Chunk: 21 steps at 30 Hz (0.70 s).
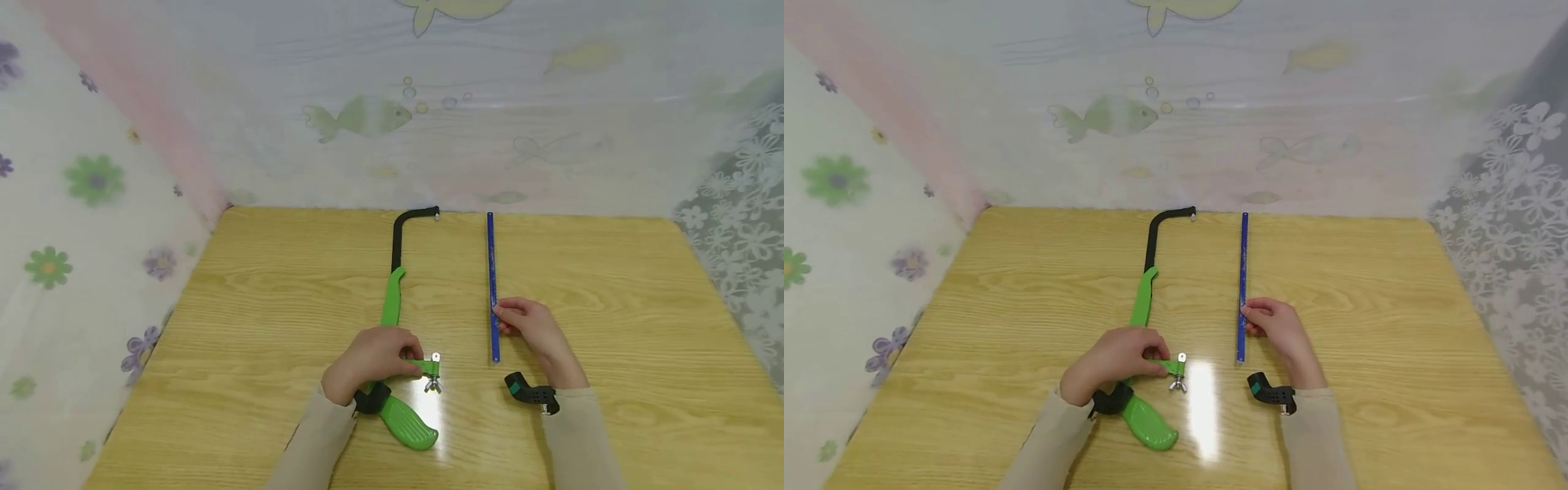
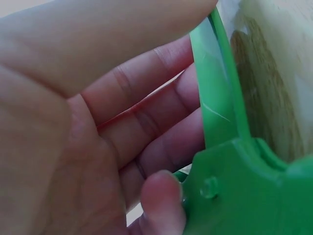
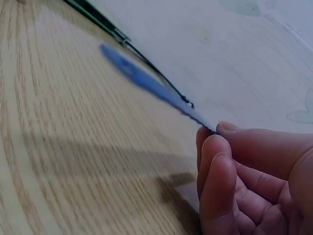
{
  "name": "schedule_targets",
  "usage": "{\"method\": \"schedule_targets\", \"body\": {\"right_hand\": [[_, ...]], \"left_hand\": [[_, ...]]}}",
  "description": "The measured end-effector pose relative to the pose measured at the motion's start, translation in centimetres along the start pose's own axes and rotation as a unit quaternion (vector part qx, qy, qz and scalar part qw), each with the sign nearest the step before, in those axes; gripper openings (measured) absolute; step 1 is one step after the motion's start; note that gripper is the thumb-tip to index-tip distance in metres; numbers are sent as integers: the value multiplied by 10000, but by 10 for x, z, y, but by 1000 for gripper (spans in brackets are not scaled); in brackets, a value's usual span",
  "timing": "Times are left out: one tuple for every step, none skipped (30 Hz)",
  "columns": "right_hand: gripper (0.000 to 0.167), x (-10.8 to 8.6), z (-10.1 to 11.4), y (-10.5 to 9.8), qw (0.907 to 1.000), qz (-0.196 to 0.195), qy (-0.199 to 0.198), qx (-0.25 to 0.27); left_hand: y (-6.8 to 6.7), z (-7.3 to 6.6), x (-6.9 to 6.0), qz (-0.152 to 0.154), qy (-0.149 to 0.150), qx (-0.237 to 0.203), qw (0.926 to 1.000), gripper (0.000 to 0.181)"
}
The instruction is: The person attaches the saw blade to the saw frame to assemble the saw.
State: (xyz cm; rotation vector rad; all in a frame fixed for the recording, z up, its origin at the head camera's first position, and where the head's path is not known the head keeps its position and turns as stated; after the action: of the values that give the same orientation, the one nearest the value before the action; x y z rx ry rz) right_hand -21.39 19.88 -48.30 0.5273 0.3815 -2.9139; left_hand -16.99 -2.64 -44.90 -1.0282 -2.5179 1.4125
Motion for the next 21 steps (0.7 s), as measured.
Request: {"method": "schedule_targets", "body": {"right_hand": [[45, -1, 0, 0, 10000, -13, -6, 11], [45, -1, 0, 0, 10000, -32, -18, 8], [45, -1, 0, 1, 10000, -44, -1, 1], [46, -1, 1, 3, 10000, -37, 18, -14], [46, -2, 1, 5, 10000, -42, 29, -26], [45, -2, 1, 8, 10000, -44, 17, -55], [44, -2, 2, 10, 10000, -49, 14, -46], [43, -2, 4, 14, 10000, -52, 3, -41], [42, -2, 6, 17, 10000, -35, -48, -39], [41, -1, 8, 21, 9999, -32, -93, -24], [40, -1, 9, 24, 9999, -44, -125, 9], [39, -1, 10, 28, 9998, -76, -159, 50], [38, -1, 11, 31, 9997, -118, -171, 124], [37, -1, 12, 34, 9995, -167, -199, 191], [37, 0, 12, 37, 9992, -207, -226, 265], [36, 1, 13, 40, 9988, -253, -238, 332], [36, 1, 14, 43, 9985, -288, -272, 387], [36, 2, 15, 47, 9981, -309, -315, 421], [35, 2, 16, 50, 9979, -308, -349, 444], [35, 3, 18, 54, 9979, -291, -380, 431], [34, 4, 19, 57, 9979, -282, -403, 414]], "left_hand": [[0, 0, 0, -5, 3, 6, 10000, 13], [0, 0, 0, -10, 10, 0, 10000, 13], [0, 0, 0, -11, 9, -9, 10000, 13], [0, 0, 0, -9, 6, -16, 10000, 13], [0, 0, 0, -4, 5, -24, 10000, 13], [0, 0, -1, -2, -2, -29, 10000, 13], [0, -1, -1, -6, 5, -45, 10000, 13], [0, -1, 0, -14, 8, -64, 10000, 14], [0, -2, 0, -21, 12, -74, 10000, 14], [0, -2, 0, -27, 16, -84, 10000, 14], [0, -2, 1, -32, 19, -94, 9999, 14], [0, -2, 1, -37, 25, -103, 9999, 14], [1, -2, 1, -34, 20, -110, 9999, 14], [1, -2, 1, -33, 13, -107, 9999, 14], [1, -2, 1, -36, 11, -94, 9999, 14], [1, -2, 1, -37, 9, -78, 10000, 14], [0, -1, 0, -41, 5, -65, 10000, 14], [0, -2, 0, -53, 14, -50, 10000, 14], [-1, -1, 0, -54, 5, -30, 10000, 14], [-1, -1, 0, -56, 2, -26, 10000, 14], [-1, -1, 0, -63, 2, -24, 10000, 14]]}}
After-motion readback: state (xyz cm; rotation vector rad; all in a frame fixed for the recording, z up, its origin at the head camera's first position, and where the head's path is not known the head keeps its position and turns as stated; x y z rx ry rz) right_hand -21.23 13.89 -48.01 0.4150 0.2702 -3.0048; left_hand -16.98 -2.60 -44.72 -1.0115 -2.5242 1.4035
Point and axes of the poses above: each hand's wrist, its own x-axis towards the middle knuckle, its own y-axis out of the palm, z = x × y, the point moved 9 cm from there along x, towards the middle knuckle, and after that the axes turned 3 degrees about -x, right-handed, at the moved point
